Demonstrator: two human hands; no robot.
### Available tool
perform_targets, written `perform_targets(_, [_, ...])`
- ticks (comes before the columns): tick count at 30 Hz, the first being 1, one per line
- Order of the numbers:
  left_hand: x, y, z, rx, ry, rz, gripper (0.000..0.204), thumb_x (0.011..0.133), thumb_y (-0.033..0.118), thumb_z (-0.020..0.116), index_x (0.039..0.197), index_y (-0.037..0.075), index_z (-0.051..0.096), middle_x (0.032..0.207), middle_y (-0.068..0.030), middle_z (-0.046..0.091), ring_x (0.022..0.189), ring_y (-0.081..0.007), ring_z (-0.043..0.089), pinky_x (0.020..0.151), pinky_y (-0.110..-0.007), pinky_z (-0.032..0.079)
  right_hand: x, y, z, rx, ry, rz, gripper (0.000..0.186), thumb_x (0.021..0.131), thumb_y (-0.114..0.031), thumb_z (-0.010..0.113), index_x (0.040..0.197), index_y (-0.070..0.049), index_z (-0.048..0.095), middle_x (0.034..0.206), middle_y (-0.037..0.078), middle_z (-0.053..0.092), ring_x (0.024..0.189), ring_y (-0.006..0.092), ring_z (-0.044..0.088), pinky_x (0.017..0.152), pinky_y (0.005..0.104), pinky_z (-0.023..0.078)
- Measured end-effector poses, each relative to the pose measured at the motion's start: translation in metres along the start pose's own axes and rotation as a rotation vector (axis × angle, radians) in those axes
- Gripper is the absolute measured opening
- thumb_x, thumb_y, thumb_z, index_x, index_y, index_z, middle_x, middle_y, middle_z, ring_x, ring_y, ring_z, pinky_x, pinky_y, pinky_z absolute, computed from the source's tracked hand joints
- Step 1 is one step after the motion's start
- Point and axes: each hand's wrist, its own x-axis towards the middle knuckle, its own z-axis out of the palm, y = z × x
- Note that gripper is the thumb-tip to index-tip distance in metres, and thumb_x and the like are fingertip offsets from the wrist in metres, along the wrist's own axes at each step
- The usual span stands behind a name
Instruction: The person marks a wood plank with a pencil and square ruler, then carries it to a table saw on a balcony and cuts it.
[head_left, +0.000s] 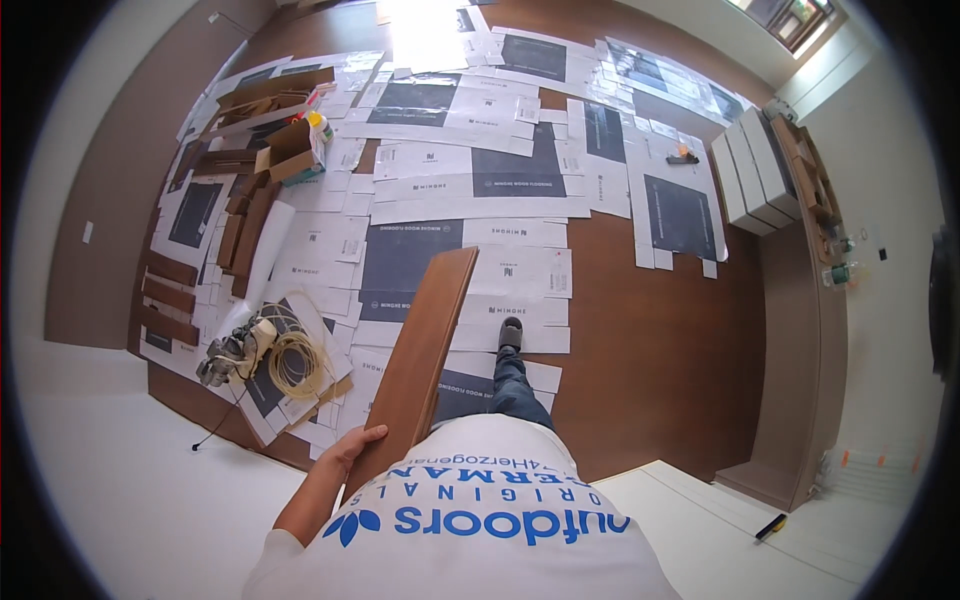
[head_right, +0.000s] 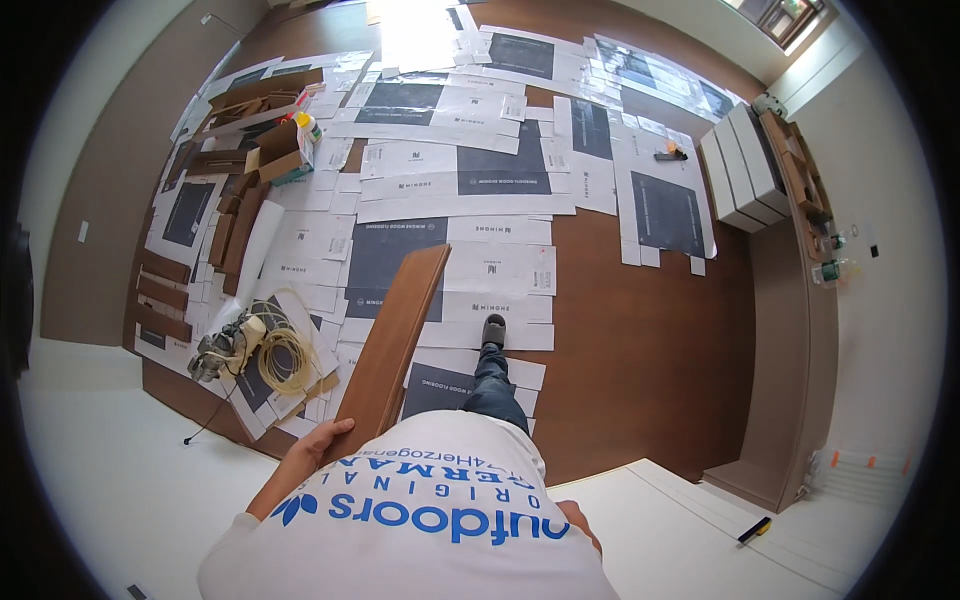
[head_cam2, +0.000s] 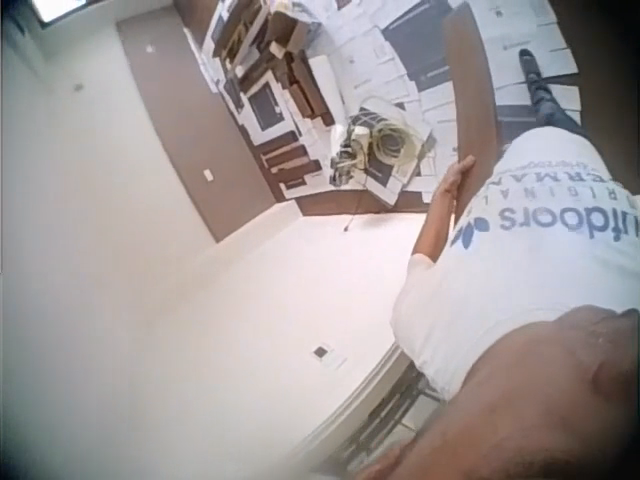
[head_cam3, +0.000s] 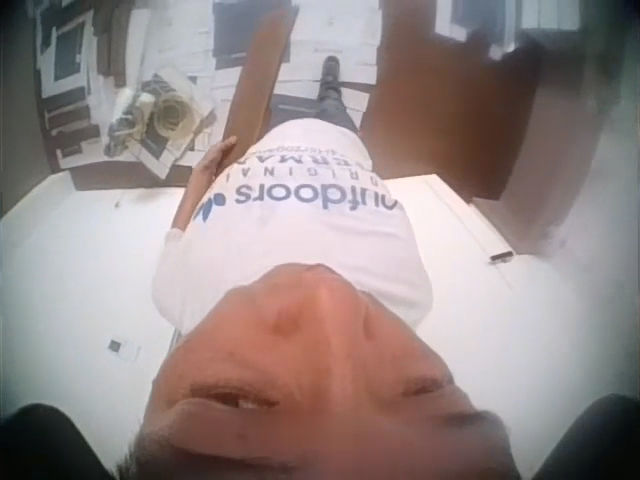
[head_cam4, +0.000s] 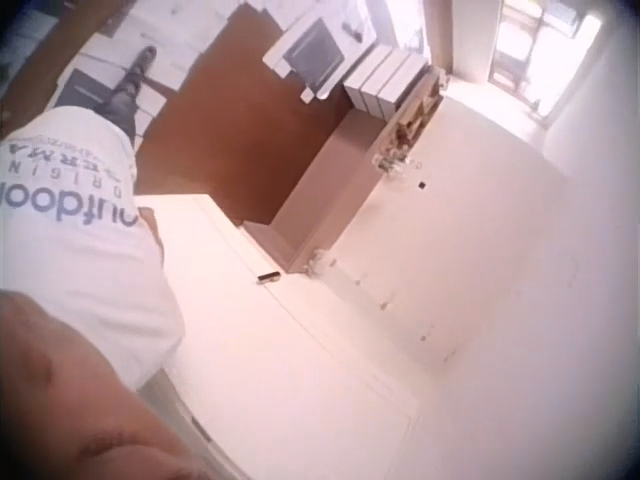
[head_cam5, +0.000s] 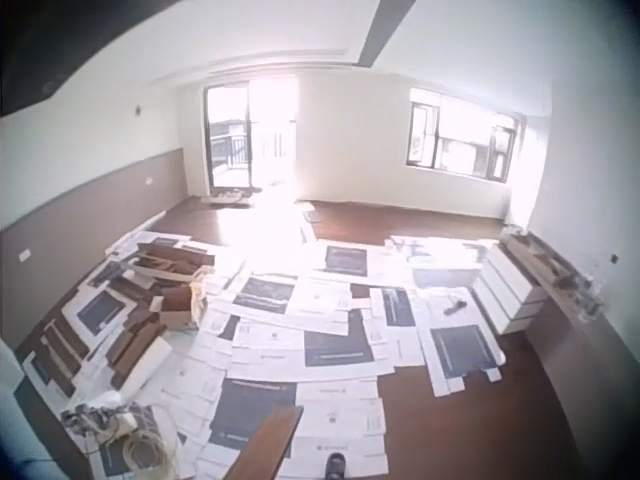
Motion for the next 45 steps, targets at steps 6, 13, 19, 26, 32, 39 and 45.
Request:
perform_targets(6, [0.041, 0.227, 0.066, -0.001, 0.019, -0.014, 0.085, 0.074, 0.057, 0.083, 0.135, 0.002, 0.061, 0.122, -0.0191, 0.071, 0.113, -0.0317, 0.067, 0.097, -0.042, 0.048, 0.151, -0.381, -0.217, -0.025, 0.481, -0.556, 0.023, 0.093, -0.018, 0.063, 0.110, -0.004, 0.071, 0.091, 0.011, 0.072, 0.071, 0.0199, 0.071, 0.063, 0.0366, 0.057])
perform_targets(13, [0.101, 0.459, 0.051, -0.167, 0.080, 0.109, 0.087, 0.072, 0.059, 0.083, 0.136, 0.004, 0.061, 0.122, -0.0187, 0.070, 0.116, -0.0316, 0.065, 0.098, -0.042, 0.047, 0.102, -0.965, -0.300, 0.030, 0.312, -1.027, 0.031, 0.097, -0.020, 0.063, 0.120, 0.000, 0.067, 0.099, 0.009, 0.072, 0.081, 0.0163, 0.070, 0.073, 0.0307, 0.056])
perform_targets(19, [0.192, 0.731, 0.004, -0.212, -0.078, 0.080, 0.083, 0.076, 0.057, 0.084, 0.135, 0.003, 0.061, 0.125, -0.0192, 0.070, 0.114, -0.0304, 0.066, 0.099, -0.042, 0.048, 0.148, -1.132, -0.313, 0.032, 0.256, -0.841, 0.030, 0.096, -0.017, 0.064, 0.120, 0.001, 0.066, 0.100, 0.011, 0.070, 0.080, 0.0182, 0.070, 0.071, 0.0306, 0.059])
perform_targets(26, [0.244, 0.980, -0.029, -0.181, -0.005, 0.116, 0.079, 0.078, 0.056, 0.082, 0.132, 0.003, 0.062, 0.119, -0.0178, 0.071, 0.113, -0.0290, 0.065, 0.100, -0.044, 0.046, 0.104, -1.196, -0.250, -0.392, 0.047, -0.338, 0.036, 0.091, -0.024, 0.069, 0.117, 0.000, 0.073, 0.111, 0.017, 0.075, 0.092, 0.0300, 0.075, 0.083, 0.0406, 0.059])
perform_targets(32, [0.303, 1.231, -0.028, -0.283, 0.064, -0.033, 0.079, 0.075, 0.055, 0.084, 0.130, 0.003, 0.062, 0.111, -0.0179, 0.074, 0.104, -0.0297, 0.070, 0.089, -0.042, 0.055, 0.152, -1.444, -0.287, -0.573, -0.085, -0.280, 0.034, 0.090, -0.025, 0.068, 0.114, -0.002, 0.075, 0.112, 0.018, 0.075, 0.096, 0.0326, 0.074, 0.086, 0.0426, 0.058])
perform_targets(39, [0.353, 1.504, -0.033, -0.342, 0.150, 0.021, 0.063, 0.080, 0.053, 0.081, 0.116, 0.003, 0.067, 0.103, -0.0172, 0.074, 0.095, -0.0251, 0.071, 0.076, -0.037, 0.052, 0.300, -1.963, -0.452, -0.290, 0.545, -0.918, 0.031, 0.089, -0.022, 0.063, 0.111, -0.002, 0.072, 0.094, 0.018, 0.075, 0.080, 0.0270, 0.074, 0.078, 0.0384, 0.058])
perform_targets(45, [0.441, 1.713, -0.105, -0.388, 0.218, 0.052, 0.076, 0.076, 0.059, 0.081, 0.126, 0.004, 0.066, 0.114, -0.0182, 0.073, 0.111, -0.0276, 0.065, 0.094, -0.047, 0.045, 0.212, -2.400, -0.428, 0.000, 0.241, -1.204, 0.030, 0.098, -0.017, 0.060, 0.121, 0.000, 0.066, 0.096, 0.008, 0.069, 0.079, 0.0157, 0.068, 0.072, 0.0293, 0.056])
